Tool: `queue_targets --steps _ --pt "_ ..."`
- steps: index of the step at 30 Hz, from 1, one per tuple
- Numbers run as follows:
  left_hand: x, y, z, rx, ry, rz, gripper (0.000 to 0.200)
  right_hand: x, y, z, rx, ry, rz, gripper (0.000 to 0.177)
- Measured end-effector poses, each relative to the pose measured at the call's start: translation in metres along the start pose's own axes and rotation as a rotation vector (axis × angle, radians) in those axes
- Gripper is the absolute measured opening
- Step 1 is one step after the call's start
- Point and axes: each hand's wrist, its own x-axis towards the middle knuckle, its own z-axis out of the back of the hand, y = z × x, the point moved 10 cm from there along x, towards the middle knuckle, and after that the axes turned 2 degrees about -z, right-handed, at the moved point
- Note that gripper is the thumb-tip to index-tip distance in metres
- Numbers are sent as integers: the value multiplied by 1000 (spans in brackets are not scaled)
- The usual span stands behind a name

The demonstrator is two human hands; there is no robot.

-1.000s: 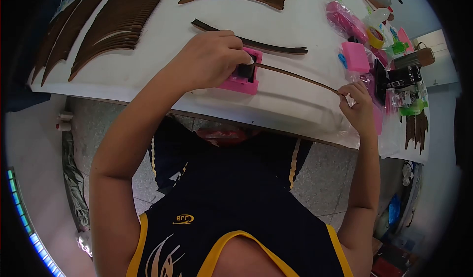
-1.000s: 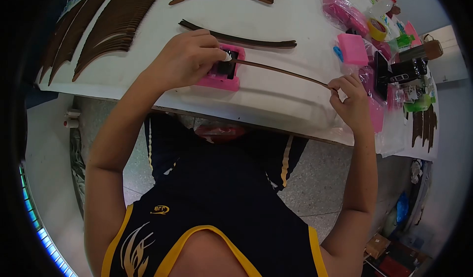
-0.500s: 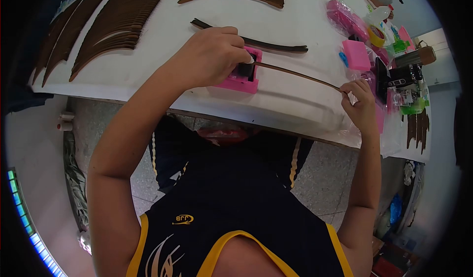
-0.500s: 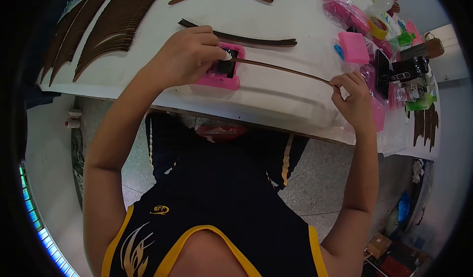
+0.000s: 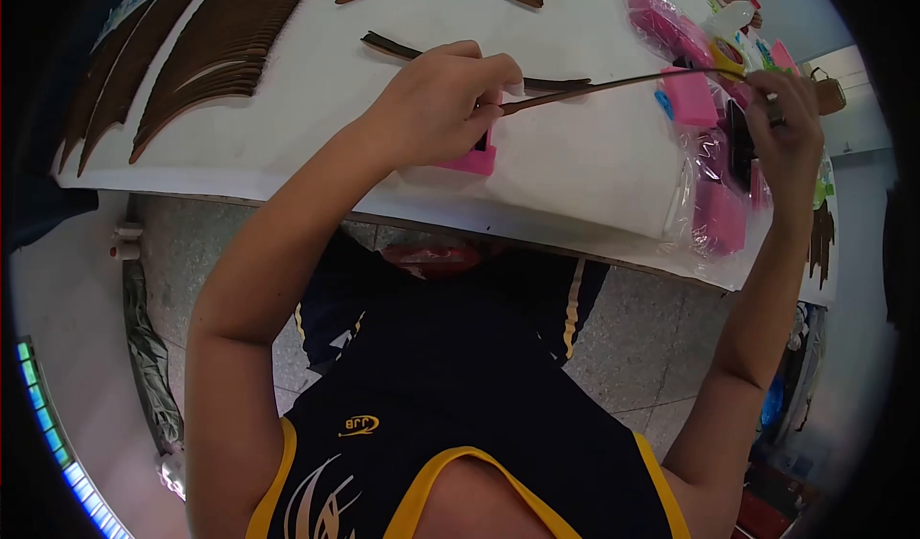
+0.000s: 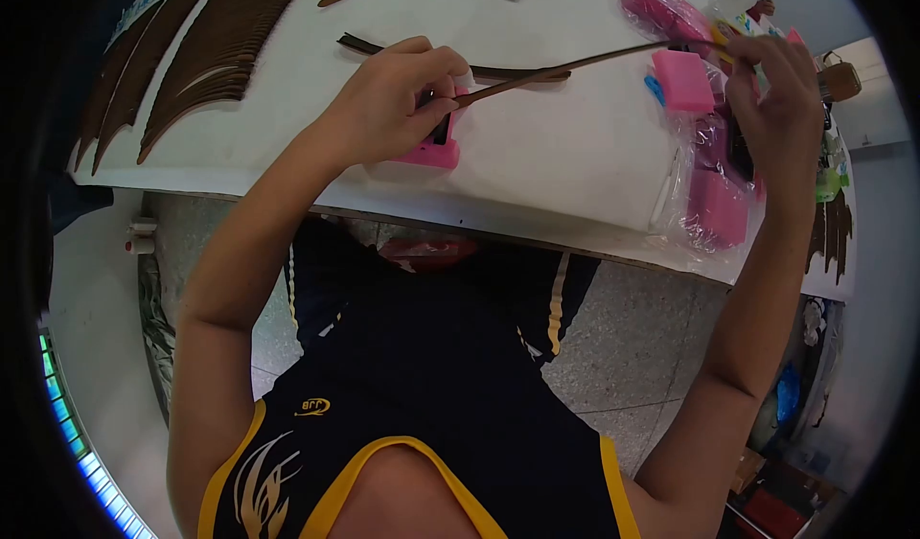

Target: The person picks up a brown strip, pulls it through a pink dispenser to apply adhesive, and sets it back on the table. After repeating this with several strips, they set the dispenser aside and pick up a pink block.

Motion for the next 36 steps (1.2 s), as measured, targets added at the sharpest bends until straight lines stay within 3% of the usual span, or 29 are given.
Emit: queue_targets --steps 2,7,9,10,12,14,18,36 --pt "4 1 -5 -1 -9 -1 27 24 21 15 -72 -118 147 20" --pt "11 0 2 -130 34 131 26 54 -13 3 -103 -22 103 20" --pt "3 21 -8 -660 182 421 20 53 -35 -1 -68 -15 89 24" --pt "2 25 0 -645 165 427 20 48 -54 -9 22 30 21 24" --pt "1 25 9 -959 154 405 15 40 -64 -22 129 61 -25 23" --pt "-2 31 18 -1053 135 413 15 19 -81 -49 395 232 -302 18" --pt "-8 38 27 -1296 124 431 11 -9 -80 -84 734 401 -480 14" --pt "-34 59 42 -1465 120 478 12 -22 -35 -79 951 396 -495 13"
